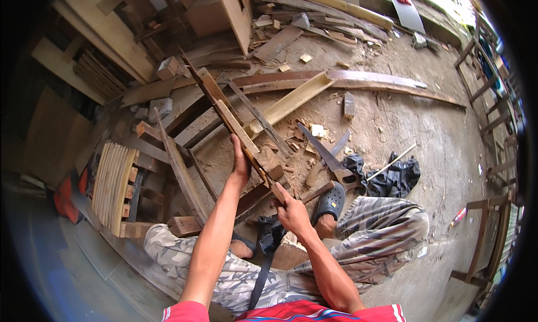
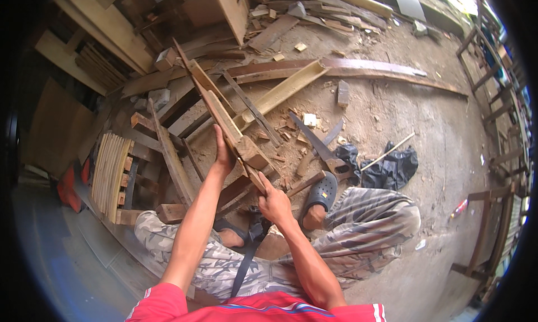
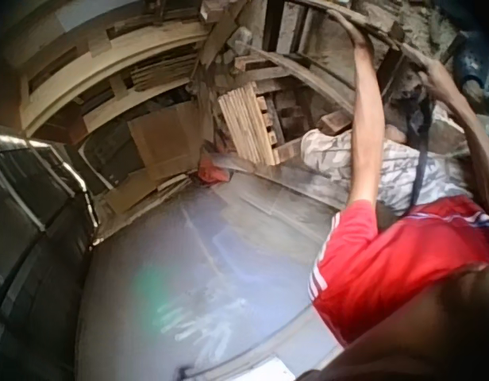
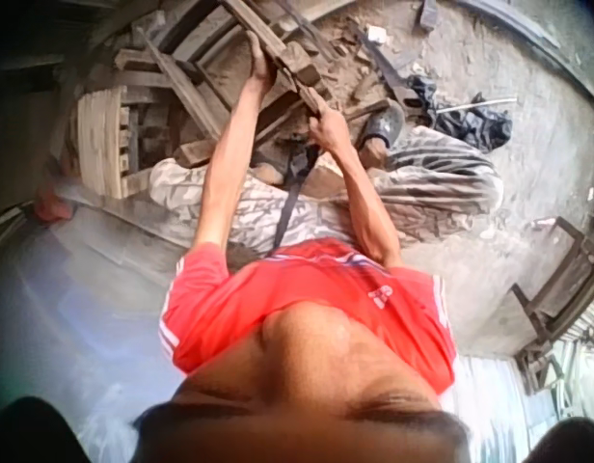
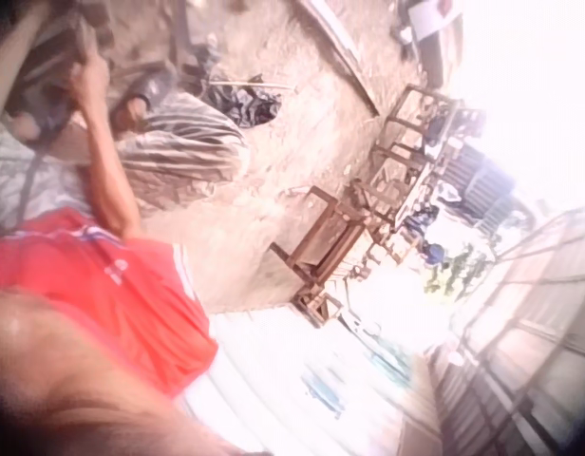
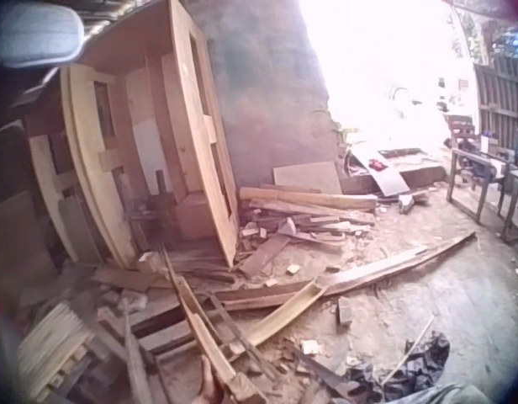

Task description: The person sits on the floor and uses a hammer to remove nails from a wooden frame, then uses a hand saw to cut a wooden plank. The person continues to hammer and saw different parts of the frame, separating pieces of wood.

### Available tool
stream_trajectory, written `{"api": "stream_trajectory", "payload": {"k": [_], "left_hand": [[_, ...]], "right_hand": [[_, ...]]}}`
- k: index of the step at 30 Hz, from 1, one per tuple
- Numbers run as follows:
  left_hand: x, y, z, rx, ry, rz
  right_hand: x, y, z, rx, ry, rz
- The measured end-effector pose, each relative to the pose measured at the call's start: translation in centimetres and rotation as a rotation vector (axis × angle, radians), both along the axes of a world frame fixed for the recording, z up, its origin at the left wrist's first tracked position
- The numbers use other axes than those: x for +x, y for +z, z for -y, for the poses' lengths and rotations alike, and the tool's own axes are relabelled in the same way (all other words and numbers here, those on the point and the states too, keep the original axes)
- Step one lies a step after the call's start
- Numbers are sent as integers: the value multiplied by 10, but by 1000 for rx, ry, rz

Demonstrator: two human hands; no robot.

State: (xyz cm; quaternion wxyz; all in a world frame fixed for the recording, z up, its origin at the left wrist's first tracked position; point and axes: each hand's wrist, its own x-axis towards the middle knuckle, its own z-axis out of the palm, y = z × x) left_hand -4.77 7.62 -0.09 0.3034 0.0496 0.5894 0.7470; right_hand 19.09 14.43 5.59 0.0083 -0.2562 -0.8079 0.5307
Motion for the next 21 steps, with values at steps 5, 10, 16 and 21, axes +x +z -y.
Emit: {"api": "stream_trajectory", "payload": {"k": [5, 10, 16, 21], "left_hand": [[8, 5, -9, -15, -50, -11], [15, 20, -7, -77, -114, 98], [21, 34, -10, -121, -61, 7], [23, 21, 8, -152, -101, -35]], "right_hand": [[12, -5, -2, -39, -45, -94], [13, 3, -2, -13, -43, -40], [11, 3, -1, -7, -71, -29], [-10, 17, 2, 221, -56, -167]]}}
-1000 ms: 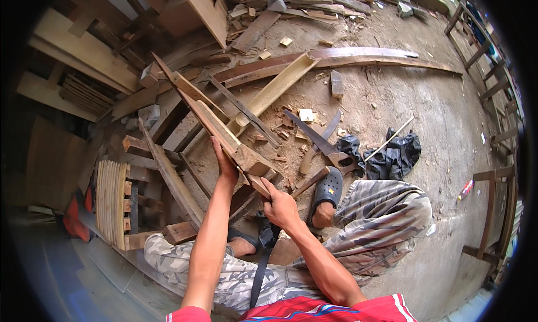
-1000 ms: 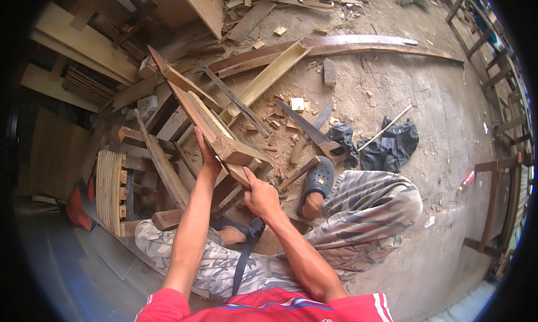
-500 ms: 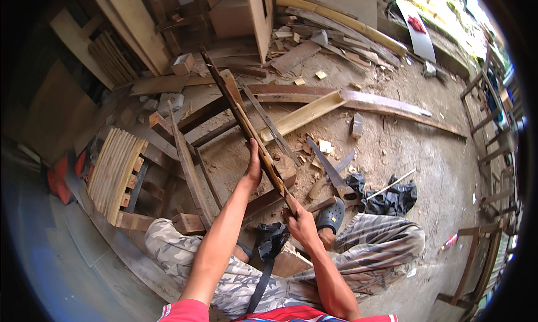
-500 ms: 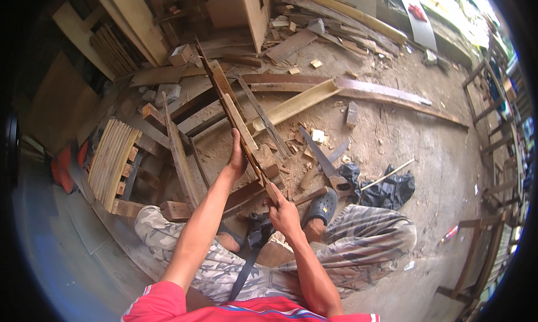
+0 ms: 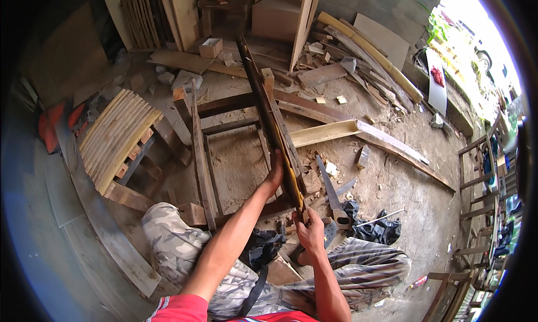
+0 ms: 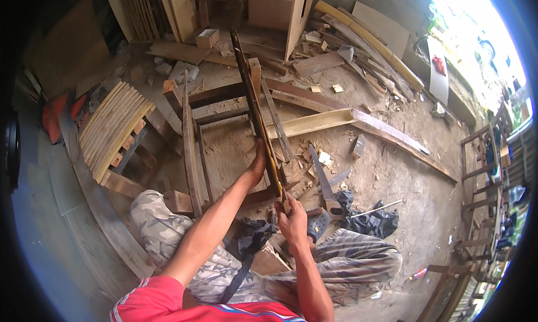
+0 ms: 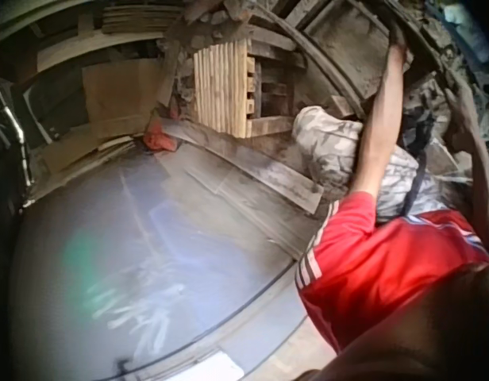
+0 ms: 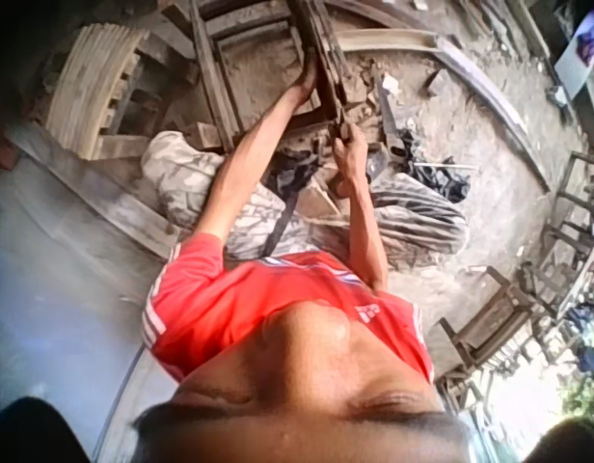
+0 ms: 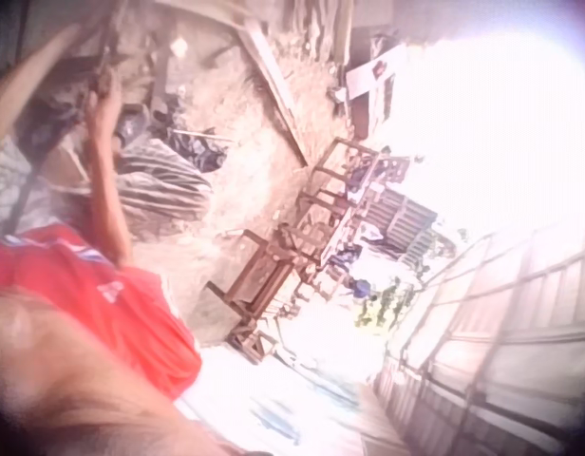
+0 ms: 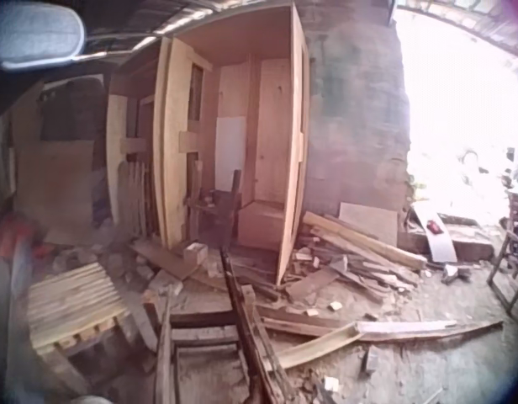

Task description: The person sits on the floor and uses a hammer to remove nails from a wooden frame, then uses a hand saw to cut a wooden plank. The person continues to hammer and saw different parts of the frame, separating pieces of wood.

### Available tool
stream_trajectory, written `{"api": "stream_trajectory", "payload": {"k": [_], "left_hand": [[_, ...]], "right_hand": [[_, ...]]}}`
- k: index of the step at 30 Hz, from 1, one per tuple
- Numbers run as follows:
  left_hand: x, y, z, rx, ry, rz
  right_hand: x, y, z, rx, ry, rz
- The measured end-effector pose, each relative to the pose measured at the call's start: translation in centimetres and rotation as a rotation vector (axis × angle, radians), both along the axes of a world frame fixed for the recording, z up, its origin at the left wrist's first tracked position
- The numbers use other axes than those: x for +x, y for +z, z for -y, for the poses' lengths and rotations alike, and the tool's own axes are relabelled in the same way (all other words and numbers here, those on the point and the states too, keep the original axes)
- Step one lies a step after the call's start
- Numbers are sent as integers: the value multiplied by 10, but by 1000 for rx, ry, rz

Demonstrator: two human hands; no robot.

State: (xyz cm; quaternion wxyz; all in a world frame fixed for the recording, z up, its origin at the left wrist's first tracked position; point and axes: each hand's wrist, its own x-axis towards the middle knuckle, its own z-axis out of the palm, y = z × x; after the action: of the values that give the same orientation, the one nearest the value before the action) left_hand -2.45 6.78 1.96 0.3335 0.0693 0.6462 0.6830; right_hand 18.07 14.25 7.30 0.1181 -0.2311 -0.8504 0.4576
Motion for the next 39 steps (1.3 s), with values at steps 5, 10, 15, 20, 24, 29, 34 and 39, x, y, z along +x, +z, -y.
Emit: {"api": "stream_trajectory", "payload": {"k": [5, 10, 15, 20, 24, 29, 34, 39], "left_hand": [[10, 11, -4, 53, 38, -138], [8, 11, 0, 34, 92, -240], [2, -11, -6, 4, 182, -252], [9, -29, -9, -157, 191, -323], [17, -26, -4, -260, 233, -319], [17, -24, -8, -347, 284, -366], [24, -29, -15, -455, 379, -531], [23, -31, -17, -456, 415, -511]], "right_hand": [[-10, -3, 0, 57, -52, -13], [-12, 15, 6, 0, -146, -98], [-14, 41, 14, -29, -208, -103], [-4, 48, 20, -306, -291, -147], [8, 79, 20, -582, -344, -236], [18, 97, -12, -696, -369, -352], [32, 125, -62, -595, -437, -344], [71, 108, -98, -391, -609, -280]]}}
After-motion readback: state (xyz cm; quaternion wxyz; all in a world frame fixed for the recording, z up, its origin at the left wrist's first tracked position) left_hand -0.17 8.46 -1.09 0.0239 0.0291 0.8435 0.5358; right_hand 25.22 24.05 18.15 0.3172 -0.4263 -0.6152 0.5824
